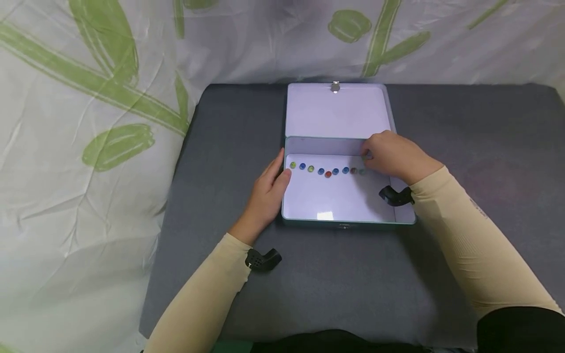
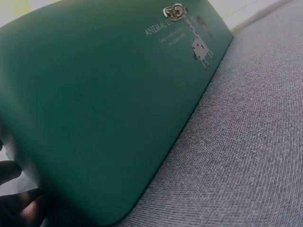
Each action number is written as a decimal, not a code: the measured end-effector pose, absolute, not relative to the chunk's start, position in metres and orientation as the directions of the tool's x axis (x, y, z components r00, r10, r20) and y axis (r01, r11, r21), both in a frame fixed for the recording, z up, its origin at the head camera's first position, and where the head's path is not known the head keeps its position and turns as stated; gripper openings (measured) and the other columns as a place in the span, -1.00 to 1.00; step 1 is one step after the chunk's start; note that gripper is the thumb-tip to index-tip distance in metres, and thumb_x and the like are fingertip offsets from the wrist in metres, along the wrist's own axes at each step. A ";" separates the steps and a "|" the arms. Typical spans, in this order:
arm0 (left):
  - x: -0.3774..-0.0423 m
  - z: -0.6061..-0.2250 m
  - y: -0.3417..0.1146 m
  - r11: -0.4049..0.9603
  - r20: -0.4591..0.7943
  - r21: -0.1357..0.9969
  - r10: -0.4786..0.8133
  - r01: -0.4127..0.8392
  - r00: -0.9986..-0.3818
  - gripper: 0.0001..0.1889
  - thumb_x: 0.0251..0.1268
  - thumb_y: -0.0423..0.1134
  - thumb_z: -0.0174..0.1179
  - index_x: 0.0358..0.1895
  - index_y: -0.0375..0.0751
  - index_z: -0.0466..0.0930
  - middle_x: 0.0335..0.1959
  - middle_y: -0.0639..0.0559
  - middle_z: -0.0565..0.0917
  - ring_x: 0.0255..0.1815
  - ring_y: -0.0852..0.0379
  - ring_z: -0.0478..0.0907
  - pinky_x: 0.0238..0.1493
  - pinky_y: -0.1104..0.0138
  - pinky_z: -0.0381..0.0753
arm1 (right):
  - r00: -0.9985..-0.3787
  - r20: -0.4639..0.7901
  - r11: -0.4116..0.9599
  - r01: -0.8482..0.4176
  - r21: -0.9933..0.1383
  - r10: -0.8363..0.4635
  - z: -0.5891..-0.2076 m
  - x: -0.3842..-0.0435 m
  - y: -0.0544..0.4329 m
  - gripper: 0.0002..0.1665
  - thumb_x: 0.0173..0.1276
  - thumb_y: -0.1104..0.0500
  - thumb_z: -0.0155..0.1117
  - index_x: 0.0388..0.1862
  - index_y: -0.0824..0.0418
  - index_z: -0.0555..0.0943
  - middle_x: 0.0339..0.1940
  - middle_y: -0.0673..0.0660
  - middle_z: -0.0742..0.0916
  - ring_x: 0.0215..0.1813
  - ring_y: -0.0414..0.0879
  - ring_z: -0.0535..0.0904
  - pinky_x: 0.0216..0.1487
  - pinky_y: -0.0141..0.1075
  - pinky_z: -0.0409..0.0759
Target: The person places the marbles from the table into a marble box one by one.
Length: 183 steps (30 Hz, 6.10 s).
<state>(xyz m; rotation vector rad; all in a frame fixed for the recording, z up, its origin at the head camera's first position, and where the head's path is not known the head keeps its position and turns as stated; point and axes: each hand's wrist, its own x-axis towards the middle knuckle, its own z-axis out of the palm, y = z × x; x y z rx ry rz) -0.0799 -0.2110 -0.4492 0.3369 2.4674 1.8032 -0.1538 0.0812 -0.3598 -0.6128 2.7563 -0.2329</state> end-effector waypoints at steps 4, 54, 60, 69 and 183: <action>-0.080 -0.451 -0.212 0.277 0.075 0.951 0.227 0.138 -0.971 -0.36 0.71 -0.01 -0.13 0.71 -0.08 0.08 0.69 0.02 0.20 0.69 0.17 0.09 0.64 0.10 0.13 | -0.866 -0.242 0.888 -0.374 -0.267 -0.437 -0.358 -0.148 0.084 -0.84 0.32 0.41 0.27 -0.28 0.31 0.79 -0.36 0.19 0.77 -0.41 0.00 0.52 -0.36 -0.16 0.49; -0.083 -0.461 -0.260 0.263 0.066 0.959 0.161 0.108 -0.985 -0.39 0.73 -0.05 -0.09 0.71 -0.02 0.11 0.68 0.12 0.21 0.68 0.23 0.05 0.66 0.11 0.06 | -0.942 -0.299 0.955 -0.065 -0.288 -0.154 -0.384 -0.103 0.184 -0.66 0.43 0.25 0.29 0.00 0.52 0.71 -0.06 0.51 0.76 -0.08 0.34 0.70 -0.06 0.26 0.60; -0.084 -0.461 -0.260 0.266 0.082 0.956 0.160 0.123 -0.984 -0.38 0.72 -0.05 -0.10 0.71 -0.09 0.09 0.68 0.09 0.21 0.69 0.22 0.06 0.66 0.11 0.07 | -0.951 -0.273 0.952 -0.063 -0.300 -0.149 -0.391 -0.100 0.187 -0.69 0.43 0.25 0.28 -0.06 0.49 0.75 -0.02 0.51 0.76 0.03 0.45 0.67 0.03 0.31 0.56; -0.083 -0.462 -0.260 0.262 0.071 0.958 0.162 0.112 -0.984 -0.38 0.72 -0.02 -0.09 0.71 0.01 0.09 0.68 0.13 0.20 0.69 0.23 0.05 0.67 0.09 0.05 | -0.958 -0.218 0.941 -0.111 -0.320 -0.187 -0.395 -0.100 0.183 -0.73 0.43 0.28 0.23 -0.12 0.44 0.79 -0.06 0.47 0.78 -0.08 0.34 0.71 -0.02 0.26 0.59; -0.084 -0.460 -0.244 0.262 0.083 0.955 0.208 0.137 -0.975 -0.38 0.72 -0.05 -0.09 0.70 -0.12 0.11 0.67 -0.04 0.24 0.67 0.10 0.13 0.63 0.03 0.17 | -0.803 -0.243 0.773 -0.369 -0.515 -0.545 -0.376 -0.169 -0.015 -0.78 0.37 0.27 0.42 -0.07 0.34 0.79 -0.70 0.00 0.44 -0.62 -0.09 0.55 -0.23 -0.22 0.57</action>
